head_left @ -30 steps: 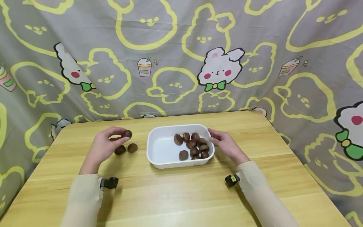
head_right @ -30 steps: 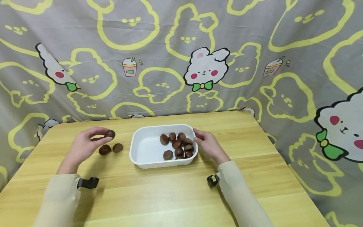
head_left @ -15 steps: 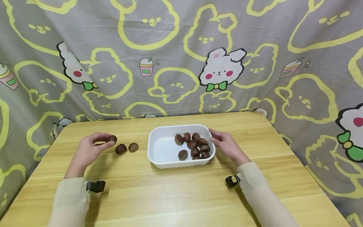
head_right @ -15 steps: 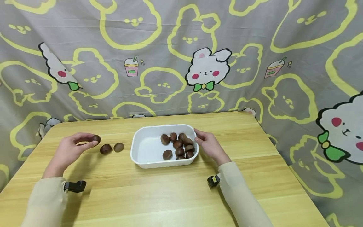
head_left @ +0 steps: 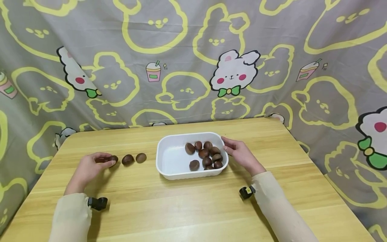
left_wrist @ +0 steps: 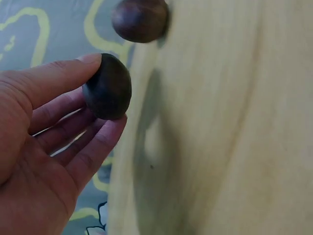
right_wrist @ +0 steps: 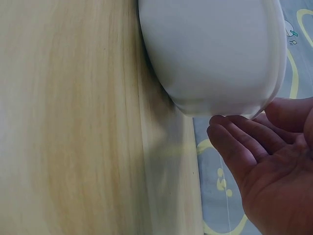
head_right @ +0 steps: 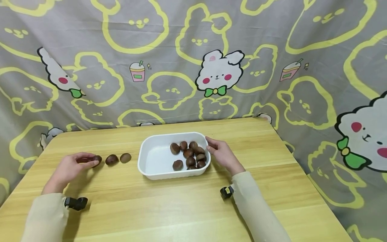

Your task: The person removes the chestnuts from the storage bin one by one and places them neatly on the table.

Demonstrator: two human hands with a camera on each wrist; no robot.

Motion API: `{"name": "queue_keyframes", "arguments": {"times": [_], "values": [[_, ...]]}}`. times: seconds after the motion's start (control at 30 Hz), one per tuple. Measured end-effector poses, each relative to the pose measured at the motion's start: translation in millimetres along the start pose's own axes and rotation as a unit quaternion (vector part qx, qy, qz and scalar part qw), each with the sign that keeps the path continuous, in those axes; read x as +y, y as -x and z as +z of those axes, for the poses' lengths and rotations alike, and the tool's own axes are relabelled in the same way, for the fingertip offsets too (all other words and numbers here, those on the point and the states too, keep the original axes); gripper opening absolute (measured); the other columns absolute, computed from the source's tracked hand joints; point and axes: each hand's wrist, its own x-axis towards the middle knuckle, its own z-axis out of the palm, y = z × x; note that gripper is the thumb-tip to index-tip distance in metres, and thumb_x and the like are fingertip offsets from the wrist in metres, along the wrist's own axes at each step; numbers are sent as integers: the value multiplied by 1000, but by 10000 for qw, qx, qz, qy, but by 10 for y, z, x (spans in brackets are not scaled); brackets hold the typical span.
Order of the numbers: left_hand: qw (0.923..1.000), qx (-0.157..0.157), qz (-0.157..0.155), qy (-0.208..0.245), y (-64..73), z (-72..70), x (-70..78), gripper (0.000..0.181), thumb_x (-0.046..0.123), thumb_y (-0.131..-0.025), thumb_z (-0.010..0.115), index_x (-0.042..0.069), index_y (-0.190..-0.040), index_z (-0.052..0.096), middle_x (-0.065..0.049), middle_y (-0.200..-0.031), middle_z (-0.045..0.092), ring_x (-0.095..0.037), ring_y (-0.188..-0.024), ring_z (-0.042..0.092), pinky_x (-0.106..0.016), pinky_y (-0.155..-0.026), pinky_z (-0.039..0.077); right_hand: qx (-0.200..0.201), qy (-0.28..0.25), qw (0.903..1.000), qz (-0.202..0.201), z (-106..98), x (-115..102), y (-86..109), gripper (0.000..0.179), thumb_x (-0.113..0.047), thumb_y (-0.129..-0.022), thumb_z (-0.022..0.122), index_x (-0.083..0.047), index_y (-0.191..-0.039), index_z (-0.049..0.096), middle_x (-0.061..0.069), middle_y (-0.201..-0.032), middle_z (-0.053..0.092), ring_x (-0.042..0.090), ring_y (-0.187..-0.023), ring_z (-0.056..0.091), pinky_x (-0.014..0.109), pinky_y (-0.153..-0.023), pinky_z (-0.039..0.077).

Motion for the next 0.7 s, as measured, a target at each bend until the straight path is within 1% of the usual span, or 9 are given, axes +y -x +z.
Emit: {"name": "queue_keyframes", "arguments": {"times": [0.07, 0.2, 0.53, 0.7], "values": [[9999, -41, 37, -135, 2, 22, -33, 50, 35, -92, 72, -5, -120, 63, -23, -114, 64, -40, -106, 58, -51, -87, 44, 8, -9, 10000, 22, 1, 5, 2, 46, -8, -102, 53, 0, -146, 42, 21, -142, 48, 34, -129, 47, 46, -108, 34], [9992, -68, 120, -374, -3, 43, -53, 45, 29, -91, 72, -7, -118, 64, -21, -107, 66, -39, -101, 60, -51, -84, 46, 7, 21, 10000, 35, 7, 4, 2, 46, -8, -102, 53, 0, -146, 42, 20, -142, 48, 33, -129, 47, 45, -108, 34], [9991, -45, 178, -395, -33, 70, -66, 43, 27, -91, 72, -6, -118, 64, -19, -106, 67, -37, -101, 60, -48, -83, 46, 36, -10, 10000, 6, -1, 32, -8, 46, -8, -101, 54, 0, -145, 43, 21, -141, 49, 34, -129, 47, 45, -108, 34], [9990, -90, 202, -385, -27, 78, -61, 50, 30, -92, 72, -7, -123, 61, -23, -113, 64, -39, -105, 58, -48, -84, 46, 9, 5, 10000, 3, -1, 31, -11, 47, -8, -102, 53, 0, -146, 42, 21, -141, 48, 34, -129, 46, 45, -108, 34]]}}
